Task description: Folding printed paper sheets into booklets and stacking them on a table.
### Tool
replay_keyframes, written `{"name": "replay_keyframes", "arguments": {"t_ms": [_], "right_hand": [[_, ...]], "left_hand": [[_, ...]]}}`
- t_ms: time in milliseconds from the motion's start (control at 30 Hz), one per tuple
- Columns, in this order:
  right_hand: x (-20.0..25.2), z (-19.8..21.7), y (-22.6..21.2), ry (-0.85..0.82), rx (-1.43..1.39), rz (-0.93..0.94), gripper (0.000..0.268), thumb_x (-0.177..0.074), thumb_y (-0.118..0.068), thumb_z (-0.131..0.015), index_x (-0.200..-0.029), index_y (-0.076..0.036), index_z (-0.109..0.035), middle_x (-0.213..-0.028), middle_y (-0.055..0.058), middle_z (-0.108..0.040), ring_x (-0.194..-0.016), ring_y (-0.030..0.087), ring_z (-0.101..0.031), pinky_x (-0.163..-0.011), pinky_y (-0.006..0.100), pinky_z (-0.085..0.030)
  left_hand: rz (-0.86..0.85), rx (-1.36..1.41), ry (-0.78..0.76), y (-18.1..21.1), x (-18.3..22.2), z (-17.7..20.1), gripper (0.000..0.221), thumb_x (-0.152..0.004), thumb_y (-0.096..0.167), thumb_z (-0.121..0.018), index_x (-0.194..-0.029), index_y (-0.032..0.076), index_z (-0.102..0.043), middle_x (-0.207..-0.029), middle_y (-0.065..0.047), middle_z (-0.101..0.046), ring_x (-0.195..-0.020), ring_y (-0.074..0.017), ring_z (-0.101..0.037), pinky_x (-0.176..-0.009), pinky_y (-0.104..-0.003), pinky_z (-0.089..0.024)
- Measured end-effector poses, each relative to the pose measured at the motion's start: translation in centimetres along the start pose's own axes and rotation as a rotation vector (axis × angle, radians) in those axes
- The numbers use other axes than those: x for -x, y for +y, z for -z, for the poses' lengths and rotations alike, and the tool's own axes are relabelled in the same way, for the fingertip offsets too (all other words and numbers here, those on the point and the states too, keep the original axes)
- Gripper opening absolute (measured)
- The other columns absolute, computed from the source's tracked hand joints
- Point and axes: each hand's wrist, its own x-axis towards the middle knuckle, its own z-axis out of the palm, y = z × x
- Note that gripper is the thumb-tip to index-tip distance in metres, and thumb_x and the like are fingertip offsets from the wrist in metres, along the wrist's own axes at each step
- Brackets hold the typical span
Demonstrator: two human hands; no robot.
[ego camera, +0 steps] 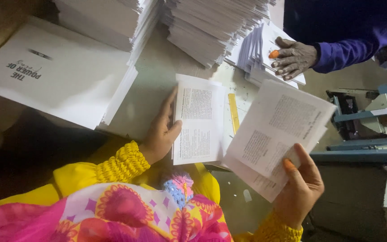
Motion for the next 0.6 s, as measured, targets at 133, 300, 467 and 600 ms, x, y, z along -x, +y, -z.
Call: {"name": "replay_keyframes", "arguments": {"t_ms": [133, 300, 467, 600], "right_hand": [[1.0, -1.3, -1.1, 0.073, 0.312, 0.225, 0.036, -0.084, 0.000, -0.064, -0.118, -0.008, -0.069, -0.095, -0.003, -0.065, -0.086, 0.005, -0.055, -0.070, 0.022, -0.044], [4.1, -8.6, 0.2, -0.356, 0.465, 0.656, 0.027, -0.075, 0.010, -0.061, -0.097, -0.002, -0.070, -0.080, 0.018, -0.068, -0.083, 0.041, -0.068, -0.077, 0.044, -0.052], [5.7, -10.3, 2.6, -0.746, 0.289, 0.429, 0.056, -0.081, 0.007, -0.066, -0.133, -0.008, -0.053, -0.123, 0.016, -0.063, -0.109, 0.036, -0.065, -0.094, 0.044, -0.054], [5.0, -10.1, 2.9, -0.800, 0.301, 0.394, 0.055, -0.078, -0.019, -0.077, -0.127, -0.004, -0.057, -0.126, 0.012, -0.064, -0.114, 0.025, -0.066, -0.097, 0.036, -0.055]], "left_hand": [[-0.001, -0.050, -0.031, 0.1, 0.2, -0.2, 0.070, -0.096, 0.008, -0.046, -0.150, 0.030, -0.007, -0.163, -0.007, -0.016, -0.146, -0.0347, -0.033, -0.101, -0.047, -0.050], [0.050, -0.055, 0.039, 0.3, 0.6, -0.5, 0.044, -0.092, 0.002, -0.041, -0.131, 0.010, -0.060, -0.134, -0.019, -0.056, -0.130, -0.0361, -0.046, -0.109, -0.049, -0.034], [0.119, -0.040, 0.068, -1.3, 0.2, 0.2, 0.042, -0.094, 0.035, -0.048, -0.121, 0.006, -0.062, -0.119, -0.017, -0.066, -0.113, -0.0303, -0.062, -0.098, -0.041, -0.048], [0.151, 0.081, 0.021, -0.2, -0.2, 0.1, 0.043, -0.092, 0.035, -0.052, -0.127, 0.010, -0.056, -0.123, -0.010, -0.067, -0.112, -0.0248, -0.066, -0.096, -0.036, -0.053]]}}
